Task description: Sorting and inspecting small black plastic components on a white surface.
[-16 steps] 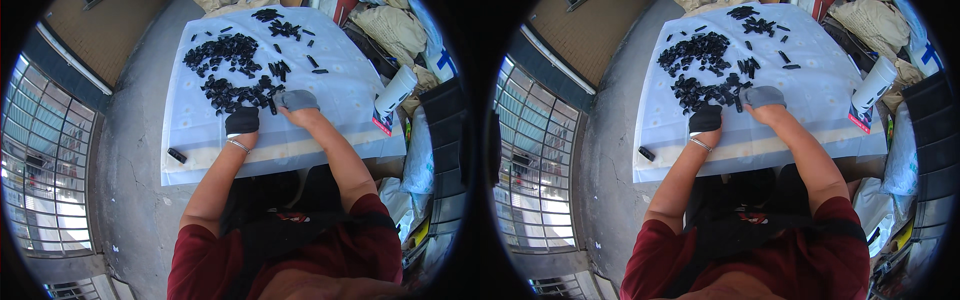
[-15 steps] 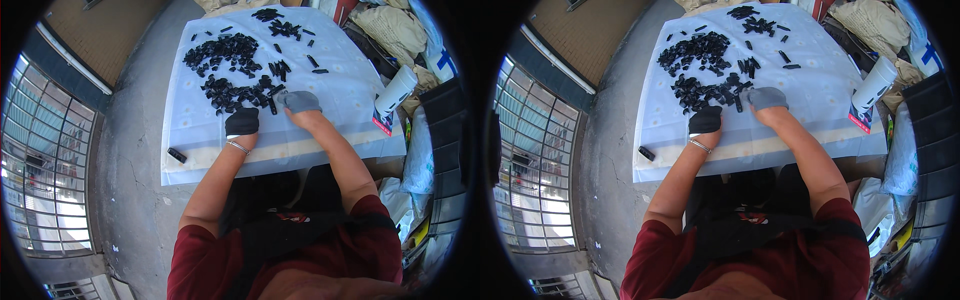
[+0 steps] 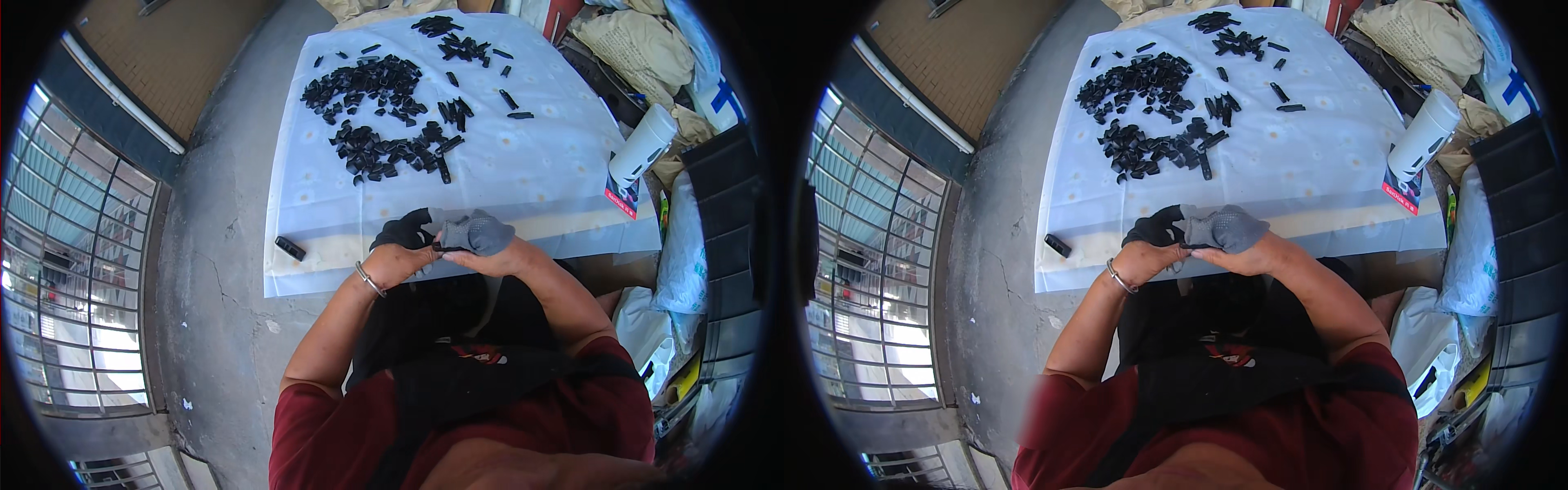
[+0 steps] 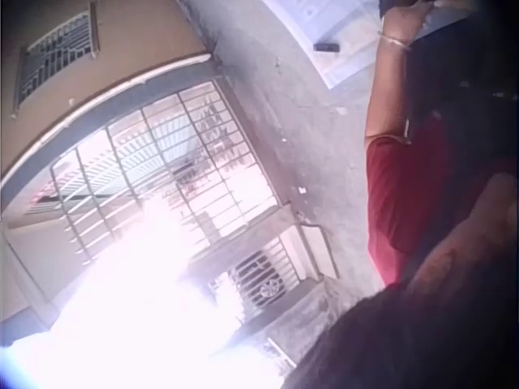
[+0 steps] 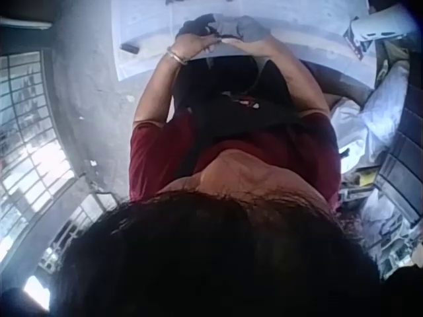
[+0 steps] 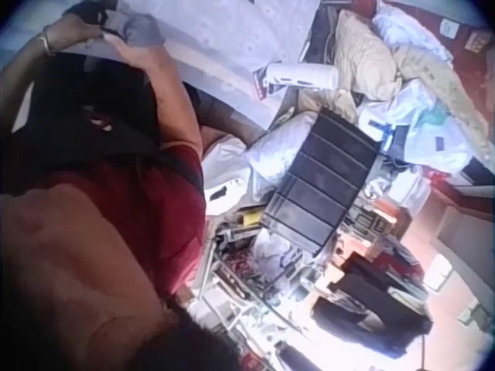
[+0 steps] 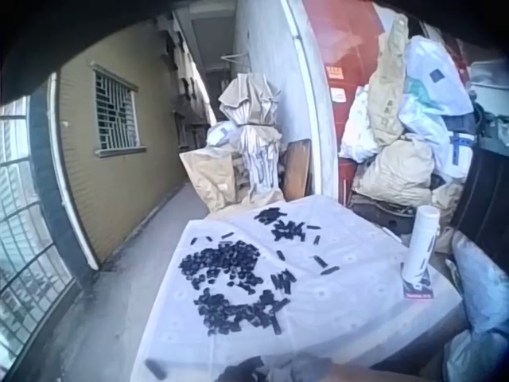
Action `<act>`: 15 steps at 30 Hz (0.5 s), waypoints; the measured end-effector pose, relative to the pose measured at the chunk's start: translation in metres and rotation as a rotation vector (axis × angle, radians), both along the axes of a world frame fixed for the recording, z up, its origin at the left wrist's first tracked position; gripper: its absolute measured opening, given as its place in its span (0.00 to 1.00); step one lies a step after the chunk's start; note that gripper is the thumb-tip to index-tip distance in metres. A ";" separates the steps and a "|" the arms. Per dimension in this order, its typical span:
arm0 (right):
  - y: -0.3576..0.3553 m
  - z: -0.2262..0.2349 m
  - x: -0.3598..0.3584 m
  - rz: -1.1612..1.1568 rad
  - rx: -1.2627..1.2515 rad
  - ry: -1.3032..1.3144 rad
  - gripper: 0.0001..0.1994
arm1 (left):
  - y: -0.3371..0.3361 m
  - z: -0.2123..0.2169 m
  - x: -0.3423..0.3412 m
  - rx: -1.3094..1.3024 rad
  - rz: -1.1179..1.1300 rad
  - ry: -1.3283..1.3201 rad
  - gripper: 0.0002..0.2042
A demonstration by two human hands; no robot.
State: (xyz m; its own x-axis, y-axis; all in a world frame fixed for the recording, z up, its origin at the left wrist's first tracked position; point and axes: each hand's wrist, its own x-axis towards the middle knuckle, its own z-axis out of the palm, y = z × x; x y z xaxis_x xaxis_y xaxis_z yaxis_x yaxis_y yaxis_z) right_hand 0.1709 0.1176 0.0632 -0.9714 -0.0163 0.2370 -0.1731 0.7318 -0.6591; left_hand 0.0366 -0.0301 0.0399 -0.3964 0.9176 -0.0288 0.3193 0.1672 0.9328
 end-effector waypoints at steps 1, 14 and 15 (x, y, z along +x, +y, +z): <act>0.000 -0.002 -0.001 -0.010 0.051 0.013 0.13 | -0.003 -0.001 0.003 0.009 0.030 -0.094 0.19; -0.005 0.002 0.013 -0.202 0.175 0.216 0.10 | -0.006 -0.003 0.019 0.161 0.232 -0.388 0.17; -0.009 0.009 0.014 -0.214 0.271 0.176 0.10 | -0.005 -0.003 0.018 0.169 0.230 -0.339 0.17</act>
State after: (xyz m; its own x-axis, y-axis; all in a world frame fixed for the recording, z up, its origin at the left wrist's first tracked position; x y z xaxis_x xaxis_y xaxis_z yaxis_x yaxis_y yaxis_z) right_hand 0.1850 0.1085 0.0718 -0.9045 0.0979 0.4151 -0.0904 0.9071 -0.4110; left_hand 0.0551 -0.0353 0.0365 -0.5852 0.8094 -0.0497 -0.0368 0.0347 0.9987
